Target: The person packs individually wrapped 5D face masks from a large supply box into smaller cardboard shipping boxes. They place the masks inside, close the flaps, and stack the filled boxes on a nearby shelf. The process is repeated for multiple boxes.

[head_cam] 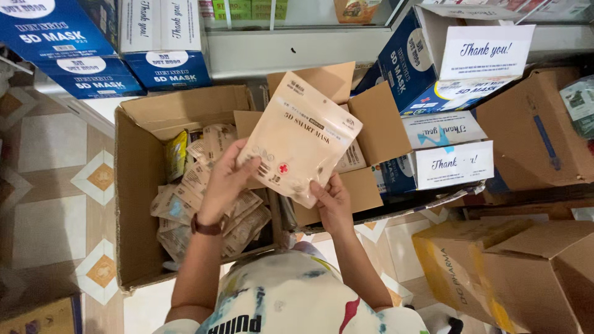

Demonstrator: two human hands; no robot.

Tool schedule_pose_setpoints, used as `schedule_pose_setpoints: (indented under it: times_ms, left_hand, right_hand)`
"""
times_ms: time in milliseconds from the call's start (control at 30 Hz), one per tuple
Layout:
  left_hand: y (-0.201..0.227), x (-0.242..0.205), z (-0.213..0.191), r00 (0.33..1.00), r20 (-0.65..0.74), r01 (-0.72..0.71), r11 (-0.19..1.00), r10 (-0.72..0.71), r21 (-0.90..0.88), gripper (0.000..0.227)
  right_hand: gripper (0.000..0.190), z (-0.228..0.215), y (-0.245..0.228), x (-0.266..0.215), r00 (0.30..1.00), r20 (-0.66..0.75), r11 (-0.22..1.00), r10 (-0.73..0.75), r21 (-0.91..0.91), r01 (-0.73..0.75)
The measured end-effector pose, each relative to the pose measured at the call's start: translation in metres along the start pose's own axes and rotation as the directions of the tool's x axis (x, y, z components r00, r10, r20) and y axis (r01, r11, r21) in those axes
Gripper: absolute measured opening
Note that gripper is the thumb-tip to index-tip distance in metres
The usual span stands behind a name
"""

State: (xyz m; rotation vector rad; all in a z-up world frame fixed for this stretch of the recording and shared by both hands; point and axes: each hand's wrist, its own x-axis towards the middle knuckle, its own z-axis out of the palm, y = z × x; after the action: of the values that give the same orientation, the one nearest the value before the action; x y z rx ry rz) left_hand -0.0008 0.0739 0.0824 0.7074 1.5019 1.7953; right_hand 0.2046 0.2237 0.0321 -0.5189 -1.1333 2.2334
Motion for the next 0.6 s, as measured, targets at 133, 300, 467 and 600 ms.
schedule_pose_setpoints:
  times_ms: [133, 300, 467, 600]
  left_hand:
    - [-0.003, 0.037, -0.009, 0.992, 0.009, -0.126, 0.981, 0.126, 0.148, 0.037]
    - [0.008, 0.091, -0.01, 0.985, 0.05, -0.173, 0.956, 0.166, 0.236, 0.034]
    - [0.012, 0.143, 0.02, 0.968, 0.192, -0.23, 0.866, 0.158, 0.444, 0.027]
    - [-0.007, 0.167, 0.038, 0.965, 0.262, -0.093, 0.903, -0.023, 0.42, 0.024]
  right_hand:
    - [0.036, -0.014, -0.008, -0.002, 0.998, 0.025, 0.997, 0.058, -0.06, -0.057]
    - [0.042, -0.018, -0.031, -0.006, 0.999, -0.042, 0.982, -0.028, -0.186, 0.02]
    - [0.03, -0.04, -0.052, -0.012, 0.965, -0.103, 0.932, -0.24, -0.303, 0.2]
    - [0.018, -0.054, -0.064, -0.016, 0.943, -0.093, 0.904, -0.319, -0.33, 0.273]
